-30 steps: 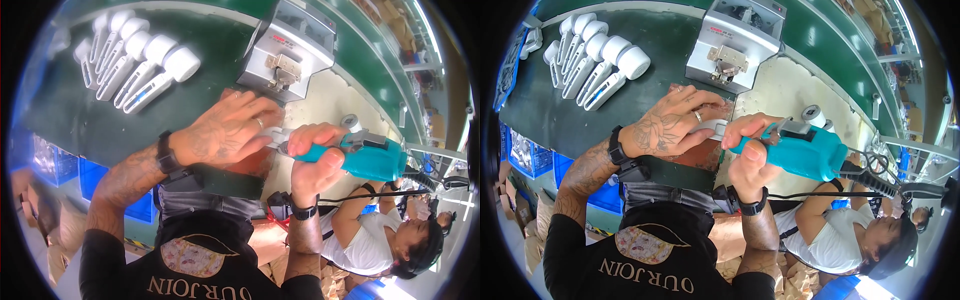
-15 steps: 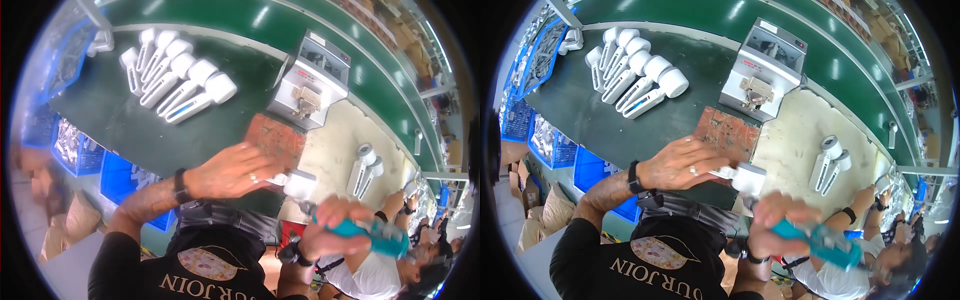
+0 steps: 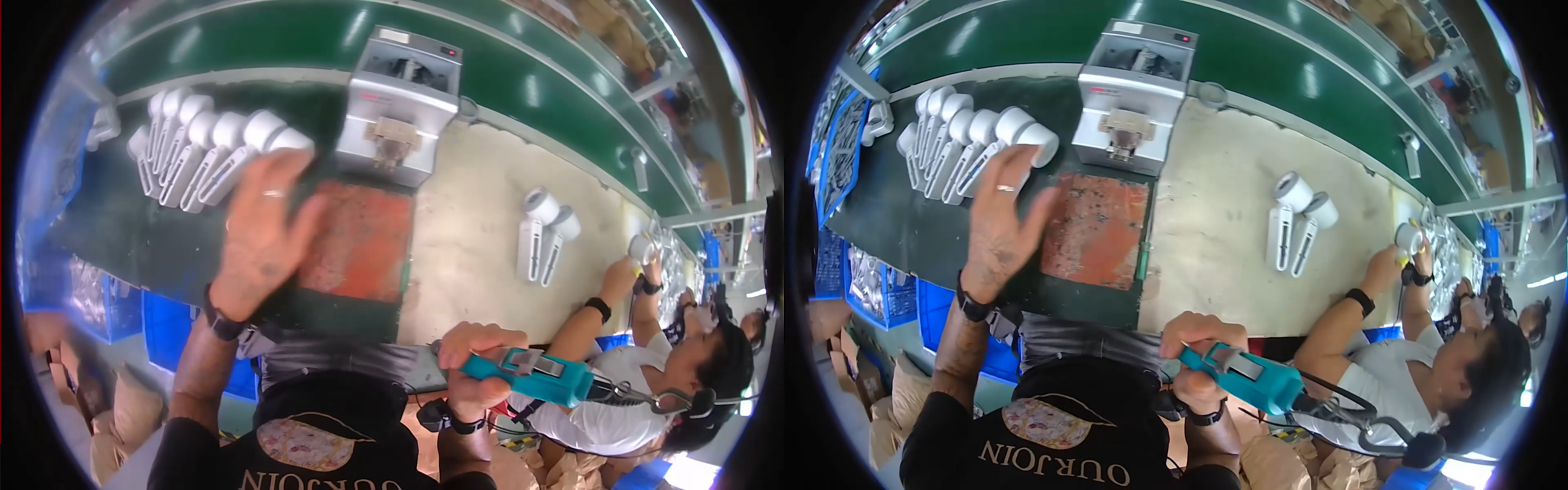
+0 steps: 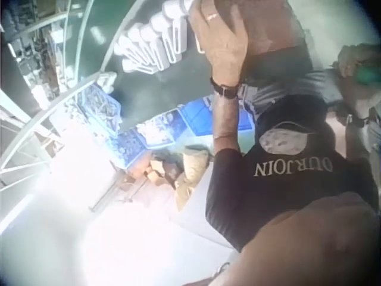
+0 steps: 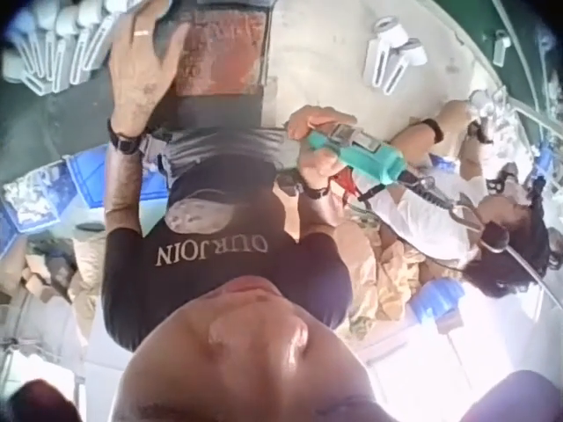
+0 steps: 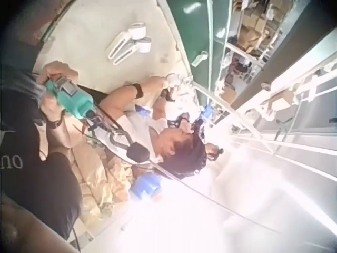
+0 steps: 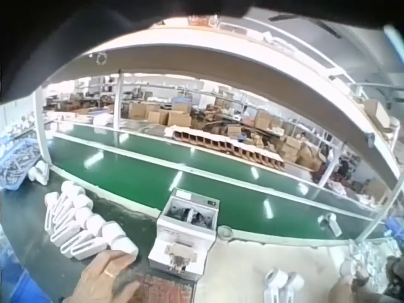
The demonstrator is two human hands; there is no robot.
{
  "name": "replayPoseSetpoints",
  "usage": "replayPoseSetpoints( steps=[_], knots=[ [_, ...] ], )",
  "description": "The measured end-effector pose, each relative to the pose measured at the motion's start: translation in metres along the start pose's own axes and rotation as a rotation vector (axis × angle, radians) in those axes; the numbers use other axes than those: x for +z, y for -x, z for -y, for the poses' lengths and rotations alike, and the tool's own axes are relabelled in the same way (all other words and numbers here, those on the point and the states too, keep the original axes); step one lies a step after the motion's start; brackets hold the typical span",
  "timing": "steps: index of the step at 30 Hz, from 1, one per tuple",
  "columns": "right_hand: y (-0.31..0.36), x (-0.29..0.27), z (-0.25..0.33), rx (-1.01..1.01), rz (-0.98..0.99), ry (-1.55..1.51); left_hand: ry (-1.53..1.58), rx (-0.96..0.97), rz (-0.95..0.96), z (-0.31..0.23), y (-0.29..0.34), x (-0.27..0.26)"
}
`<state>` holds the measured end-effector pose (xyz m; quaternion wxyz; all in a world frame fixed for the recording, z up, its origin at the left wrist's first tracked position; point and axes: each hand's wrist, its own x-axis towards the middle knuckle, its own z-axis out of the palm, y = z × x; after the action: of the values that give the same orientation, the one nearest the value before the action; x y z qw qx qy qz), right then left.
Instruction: The person picks up a white plastic housing, aligns it with a component, and uses a power screwdriver to drive screws into it before setting it aside and repeating the process.
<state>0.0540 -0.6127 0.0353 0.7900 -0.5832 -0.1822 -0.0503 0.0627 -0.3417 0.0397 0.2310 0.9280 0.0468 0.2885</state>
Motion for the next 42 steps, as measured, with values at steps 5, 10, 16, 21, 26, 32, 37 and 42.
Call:
replayPoseSetpoints(
  steps=[5,10,16,21,26,32,37,42],
  knots=[
    [0.005,-0.005,0.011,0.034,-0.035,-0.004,0.583,0.301,0.439,-0.107,-0.053,0.130],
    [0.014,-0.006,0.019,0.113,-0.042,0.057,0.349,0.016,0.781,-0.171,-0.080,0.196],
    [0.023,-0.020,0.008,0.147,-0.064,0.041,0.457,-0.009,0.645,-0.155,-0.074,0.211],
    [-0.001,-0.023,-0.006,0.103,-0.116,0.287,0.653,0.239,0.309,-0.103,-0.048,0.150],
    [-0.027,-0.020,-0.036,0.028,-0.157,0.357,0.486,0.351,0.374,-0.054,-0.021,0.068],
    [-0.044,0.008,-0.024,0.116,-0.154,0.321,0.502,0.371,0.292,-0.012,-0.010,0.057],
    [-0.071,0.057,-0.010,-0.039,-0.107,0.115,0.491,0.464,0.305,-0.005,-0.013,0.057],
    [-0.090,0.075,-0.022,-0.084,-0.066,0.121,0.497,0.467,0.253,0.000,-0.008,0.063]
  ],
)
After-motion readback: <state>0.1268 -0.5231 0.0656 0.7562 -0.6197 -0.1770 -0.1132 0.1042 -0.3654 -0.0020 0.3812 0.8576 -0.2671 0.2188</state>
